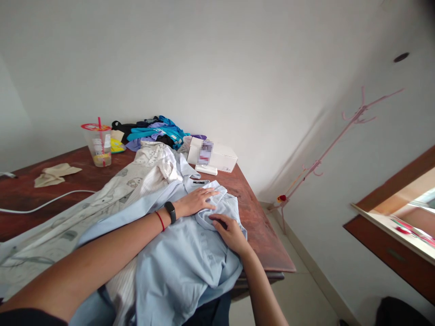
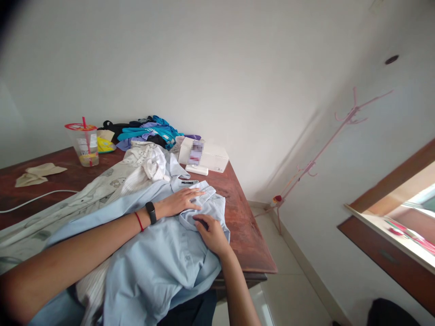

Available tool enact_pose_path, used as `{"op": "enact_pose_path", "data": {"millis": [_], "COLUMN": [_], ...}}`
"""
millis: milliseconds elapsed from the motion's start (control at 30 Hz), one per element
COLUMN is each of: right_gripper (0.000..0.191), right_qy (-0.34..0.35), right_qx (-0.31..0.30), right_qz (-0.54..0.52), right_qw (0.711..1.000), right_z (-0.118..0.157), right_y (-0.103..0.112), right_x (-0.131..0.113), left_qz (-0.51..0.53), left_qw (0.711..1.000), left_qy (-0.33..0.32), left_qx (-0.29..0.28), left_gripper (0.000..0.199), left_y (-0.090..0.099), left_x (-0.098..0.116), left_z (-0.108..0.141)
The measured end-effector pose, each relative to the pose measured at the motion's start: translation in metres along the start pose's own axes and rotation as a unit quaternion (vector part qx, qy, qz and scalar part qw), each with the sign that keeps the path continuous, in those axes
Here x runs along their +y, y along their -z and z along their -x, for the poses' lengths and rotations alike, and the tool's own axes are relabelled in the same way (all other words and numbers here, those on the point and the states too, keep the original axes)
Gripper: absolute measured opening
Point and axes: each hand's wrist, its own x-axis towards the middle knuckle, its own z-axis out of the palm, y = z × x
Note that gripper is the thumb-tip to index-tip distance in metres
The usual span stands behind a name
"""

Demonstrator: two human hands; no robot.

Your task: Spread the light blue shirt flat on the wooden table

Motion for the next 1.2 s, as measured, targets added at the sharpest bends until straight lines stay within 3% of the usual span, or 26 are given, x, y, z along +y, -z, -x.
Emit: {"op": "enact_pose_path", "data": {"millis": [233,400,533,633,733,867,1033,1200], "right_gripper": [0.027,0.027,0.028,0.028,0.029,0.029,0.027,0.028], "right_qy": [0.0,-0.008,-0.007,-0.004,-0.007,-0.007,-0.012,-0.007], "right_qx": [-0.002,-0.004,-0.001,-0.002,-0.003,-0.005,-0.001,-0.002], "right_qz": [0.002,-0.004,-0.007,-0.007,-0.012,-0.029,-0.055,-0.071], "right_qw": [1.0,1.0,1.0,1.0,1.0,1.0,0.998,0.997], "right_z": [0.0,0.0,-0.001,-0.001,-0.001,-0.002,-0.002,-0.004], "right_y": [0.001,0.002,0.001,0.0,0.0,0.001,0.002,0.002], "right_x": [-0.001,-0.004,-0.001,0.004,0.005,0.004,0.003,0.005], "left_qz": [-0.063,-0.143,-0.16,-0.139,-0.181,-0.3,-0.332,-0.341], "left_qw": [0.997,0.989,0.987,0.985,0.964,0.918,0.898,0.904], "left_qy": [-0.008,0.014,-0.014,-0.09,-0.163,-0.186,-0.199,-0.16], "left_qx": [0.046,0.034,-0.014,-0.051,-0.103,-0.179,-0.21,-0.201], "left_gripper": [0.021,0.026,0.029,0.028,0.023,0.012,0.009,0.011], "left_y": [-0.002,0.01,0.037,0.068,0.098,0.121,0.123,0.117], "left_x": [-0.009,-0.004,-0.002,-0.003,0.0,0.014,0.035,0.051], "left_z": [0.004,0.003,-0.001,0.009,0.035,0.076,0.102,0.083]}}
